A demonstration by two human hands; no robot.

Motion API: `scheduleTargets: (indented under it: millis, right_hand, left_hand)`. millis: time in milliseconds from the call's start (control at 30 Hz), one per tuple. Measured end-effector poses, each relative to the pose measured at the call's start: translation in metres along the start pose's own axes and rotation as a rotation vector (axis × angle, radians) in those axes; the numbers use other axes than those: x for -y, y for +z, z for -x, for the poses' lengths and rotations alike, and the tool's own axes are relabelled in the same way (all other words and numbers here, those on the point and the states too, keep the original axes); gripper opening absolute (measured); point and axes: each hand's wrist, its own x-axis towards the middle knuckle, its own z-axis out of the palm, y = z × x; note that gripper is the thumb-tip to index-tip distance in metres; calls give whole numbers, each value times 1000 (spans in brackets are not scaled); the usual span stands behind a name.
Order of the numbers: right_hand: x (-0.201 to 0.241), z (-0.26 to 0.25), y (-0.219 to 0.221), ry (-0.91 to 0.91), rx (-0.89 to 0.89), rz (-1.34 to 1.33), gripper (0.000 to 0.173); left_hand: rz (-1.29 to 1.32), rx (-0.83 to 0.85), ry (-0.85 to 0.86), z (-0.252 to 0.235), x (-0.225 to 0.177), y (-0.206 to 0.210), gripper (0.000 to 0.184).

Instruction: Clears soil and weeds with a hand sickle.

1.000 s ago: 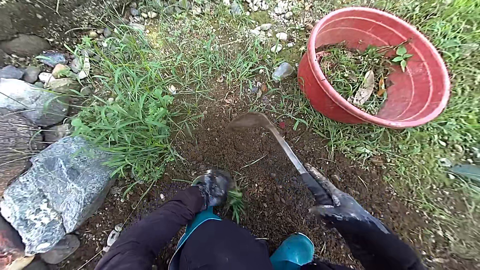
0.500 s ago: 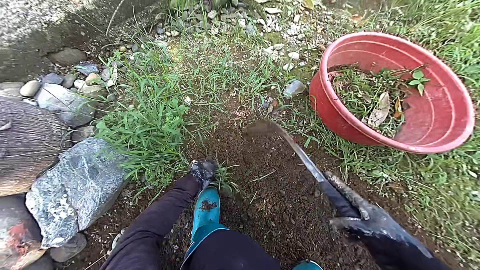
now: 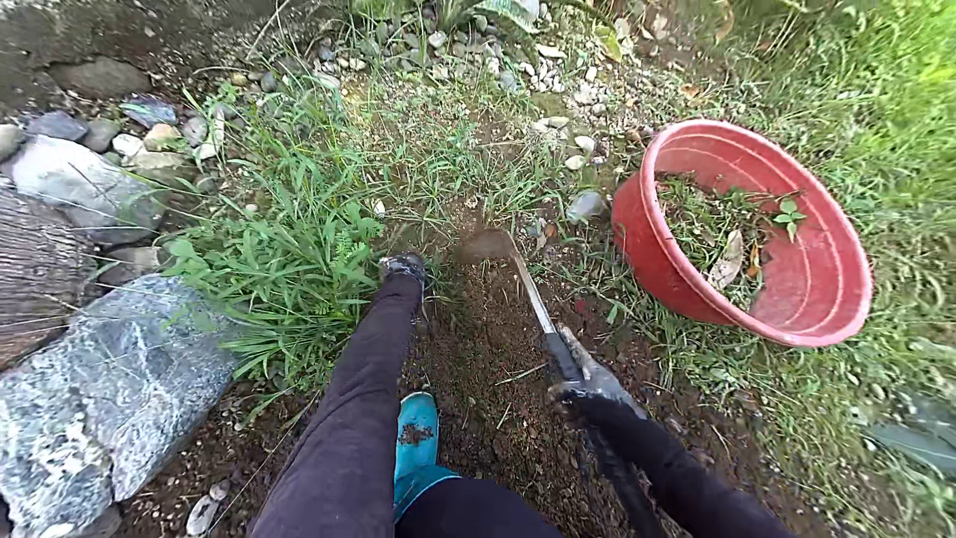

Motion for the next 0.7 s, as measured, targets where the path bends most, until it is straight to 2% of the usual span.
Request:
scheduleTargets:
  millis: [67, 133, 333, 400, 500, 600, 700]
  right_hand:
    - [17, 13, -11, -18, -13, -39, 97]
    - [28, 27, -18, -83, -57, -102, 100]
    - [68, 51, -35, -366, -158, -352, 104]
    - [78, 49, -38, -476, -175, -456, 105]
    - [90, 43, -30, -563, -222, -549, 93]
    - [78, 21, 3, -443, -172, -502, 95]
    - [30, -9, 25, -195, -12, 14, 91]
  left_hand:
    - [142, -221, -1, -20, 21, 31, 36]
    - [194, -251, 51, -16, 28, 34, 32]
    - [255, -149, 145, 12, 48, 33, 38]
    - [124, -67, 186, 23, 60, 44, 41]
    - [-80, 83, 325, 48, 62, 66, 37]
    - [-140, 127, 429, 75, 51, 77, 39]
    - [-127, 65, 382, 61, 23, 60, 50]
